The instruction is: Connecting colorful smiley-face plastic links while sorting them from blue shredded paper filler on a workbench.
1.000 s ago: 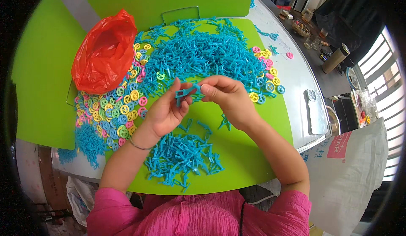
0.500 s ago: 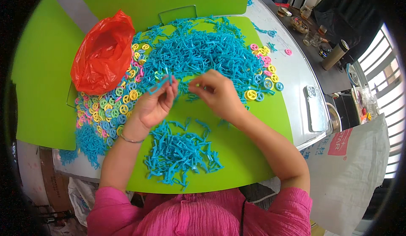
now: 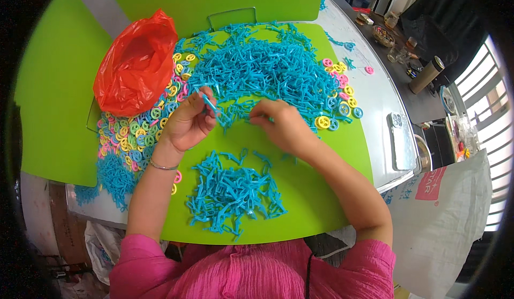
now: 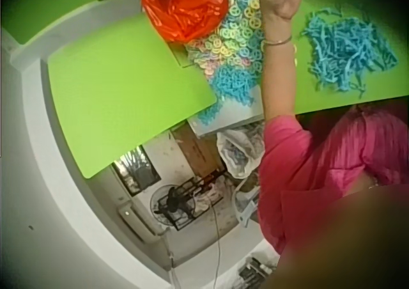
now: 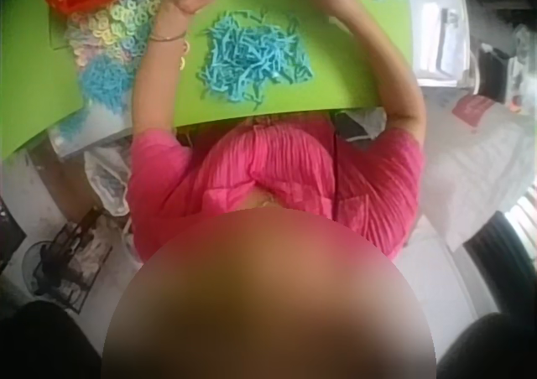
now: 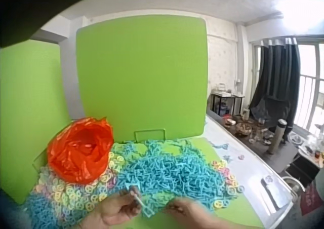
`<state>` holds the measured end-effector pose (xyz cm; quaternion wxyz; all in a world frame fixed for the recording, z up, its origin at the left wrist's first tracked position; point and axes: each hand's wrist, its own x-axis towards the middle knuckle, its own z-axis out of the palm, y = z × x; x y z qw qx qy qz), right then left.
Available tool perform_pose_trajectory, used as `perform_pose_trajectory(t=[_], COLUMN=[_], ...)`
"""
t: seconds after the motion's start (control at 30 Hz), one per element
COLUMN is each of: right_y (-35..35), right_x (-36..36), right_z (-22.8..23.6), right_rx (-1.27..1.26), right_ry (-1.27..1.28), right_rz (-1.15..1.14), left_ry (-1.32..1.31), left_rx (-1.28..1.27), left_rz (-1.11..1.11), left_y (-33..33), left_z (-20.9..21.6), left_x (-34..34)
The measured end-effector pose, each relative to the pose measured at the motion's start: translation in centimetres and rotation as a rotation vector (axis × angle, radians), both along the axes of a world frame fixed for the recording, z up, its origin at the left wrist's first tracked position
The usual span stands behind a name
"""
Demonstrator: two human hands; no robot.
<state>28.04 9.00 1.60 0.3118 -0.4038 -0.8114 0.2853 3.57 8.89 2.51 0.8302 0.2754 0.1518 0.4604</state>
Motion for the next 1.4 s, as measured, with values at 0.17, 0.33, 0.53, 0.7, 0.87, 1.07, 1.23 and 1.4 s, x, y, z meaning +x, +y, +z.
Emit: perform_pose_trajectory(t=[0.17,0.33,0.53,0.7,0.87,1.07,1.23,1.4], right_y=[0.4,-0.1,-0.7,-0.6,-0.5,-0.5,0.0,-0.4], right_x=[1.4,1.4,0.9,0.7,0.7,0.9,1.4,1.1], right_z=[1.5,0.8,0.9,0.7,0.6,0.4,0.8,0.7], right_rx=[-0.457,-0.91,-1.051,-1.097,-1.134,-1.089,-0.97,-0.97], right_ry=[0.452,0.926,0.962,0.946,0.964,0.967,0.946,0.907], right_rz=[0.008,0.131,0.168,0.235,0.231,0.203,0.178,0.167], left_ry=[0.257,0.466,0.495,0.498,0.516,0.513,0.543,0.525], left_rx=[0.02,0.059,0.041,0.05,0.04,0.037,0.052,0.047], left_rz=[0.007,0.084,0.152,0.157,0.153,0.179,0.182,0.183], left_y=[-0.7,-1.4,-1.5,-1.9,-1.9,-1.9,-2.0,-1.9], left_z=[-0.1,-0.7,-0.9,-0.3,-0.4,-0.5,-0.2,-0.4], left_x=[0.9,3.1,3.7,3.9,3.9,3.9,4.0,4.0])
